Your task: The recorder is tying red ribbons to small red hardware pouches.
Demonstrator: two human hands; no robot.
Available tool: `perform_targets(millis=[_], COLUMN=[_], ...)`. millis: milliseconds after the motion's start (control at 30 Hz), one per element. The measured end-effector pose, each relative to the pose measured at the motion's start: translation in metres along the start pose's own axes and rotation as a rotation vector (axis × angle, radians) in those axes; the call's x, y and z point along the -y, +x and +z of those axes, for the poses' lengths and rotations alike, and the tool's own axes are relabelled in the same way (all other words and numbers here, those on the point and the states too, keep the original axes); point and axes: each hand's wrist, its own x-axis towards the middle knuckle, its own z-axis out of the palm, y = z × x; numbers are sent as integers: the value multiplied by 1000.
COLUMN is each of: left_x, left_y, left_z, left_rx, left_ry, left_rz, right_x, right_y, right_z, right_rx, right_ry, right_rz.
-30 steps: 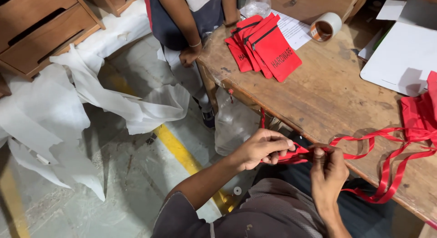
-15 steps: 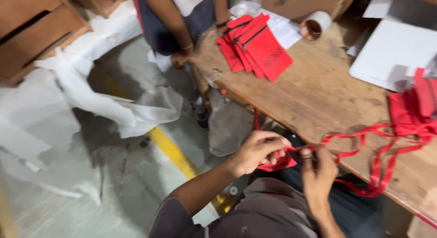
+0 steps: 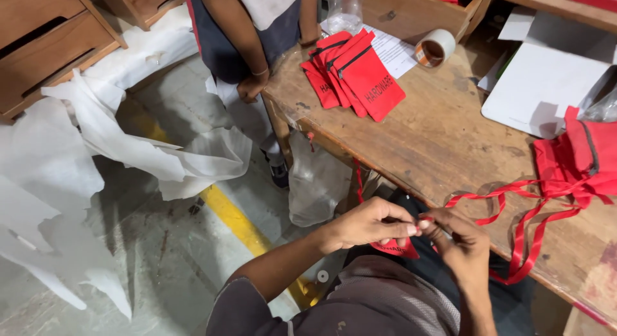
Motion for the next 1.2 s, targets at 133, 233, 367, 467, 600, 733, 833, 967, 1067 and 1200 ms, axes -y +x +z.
perform_targets(millis=[133,233,367,467,600,733,833,967,1067,1200], left_x=[-1,3,1,-9,-17,-24,-25,-22,-18,-19], left_y=[5,6,3,-4,-5,-5,-6,-5,-1,0], left_z=[6,9,9,11,11,8,5,4,6,12], left_rx=[-88,-238,-354,-372,-424,-418,-408,-388,-392,-491], left_ry=[456,781,1076,1243,1327,1360,1368,1383,1309,1226], left_rz=[117,349,630,742,873,1000,1041,1033,979,891], right_x=[-32,-49,-42,-30,-37,-34,-39,-55,-55,-46], right_y=[-4,-6,-5,-1,-1,0,-1,-4,-7,-9], right_z=[8,16,25,23,21,23,23,23,23,24], right_rx=[31,29,36,41,41,106,156,215,180,173], right_ry=[181,362,567,434,421,657,772,913,884,719], right_rz=[112,180,253,162,189,296,340,379,480,456])
